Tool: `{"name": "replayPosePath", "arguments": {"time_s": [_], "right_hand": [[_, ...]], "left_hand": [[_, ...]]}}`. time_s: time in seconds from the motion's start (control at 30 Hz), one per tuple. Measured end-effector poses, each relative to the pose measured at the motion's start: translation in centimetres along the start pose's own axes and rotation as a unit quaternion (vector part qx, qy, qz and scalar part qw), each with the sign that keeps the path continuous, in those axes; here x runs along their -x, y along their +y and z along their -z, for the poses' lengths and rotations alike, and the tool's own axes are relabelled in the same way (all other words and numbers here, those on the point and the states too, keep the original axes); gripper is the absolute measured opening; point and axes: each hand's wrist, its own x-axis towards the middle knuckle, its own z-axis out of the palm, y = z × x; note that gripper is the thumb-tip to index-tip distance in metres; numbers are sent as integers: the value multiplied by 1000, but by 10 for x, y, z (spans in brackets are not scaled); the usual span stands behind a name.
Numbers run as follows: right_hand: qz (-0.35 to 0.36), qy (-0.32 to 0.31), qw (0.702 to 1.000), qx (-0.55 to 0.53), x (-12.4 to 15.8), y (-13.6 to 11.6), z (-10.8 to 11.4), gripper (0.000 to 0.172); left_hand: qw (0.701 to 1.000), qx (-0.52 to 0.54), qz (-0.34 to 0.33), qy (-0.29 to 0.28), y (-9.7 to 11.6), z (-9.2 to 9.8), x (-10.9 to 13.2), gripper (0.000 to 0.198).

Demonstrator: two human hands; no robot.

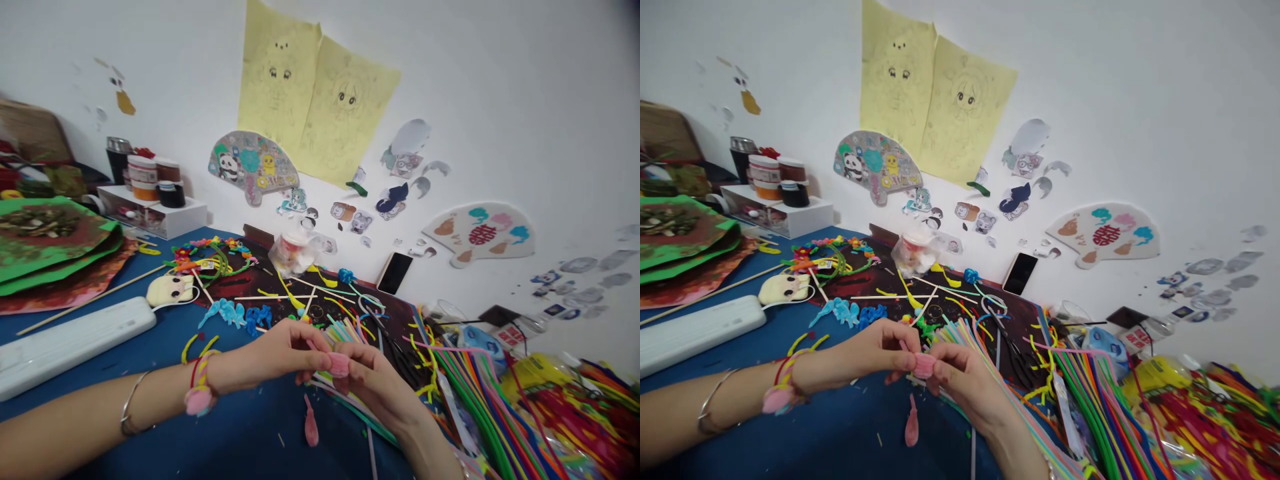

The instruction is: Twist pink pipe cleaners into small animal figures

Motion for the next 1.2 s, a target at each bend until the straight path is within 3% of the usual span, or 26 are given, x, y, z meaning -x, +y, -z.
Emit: {"name": "replayPosePath", "arguments": {"time_s": [0.53, 1.2], "right_hand": [[33, 1, 998, -47, 1, 6, -12, 27], [95, 19, 991, -89, -5, 8, -16, 32]], "left_hand": [[998, -12, -18, -55, 5, 4, 3, 22], [999, -45, 3, -4, -4, 7, -3, 27]]}}
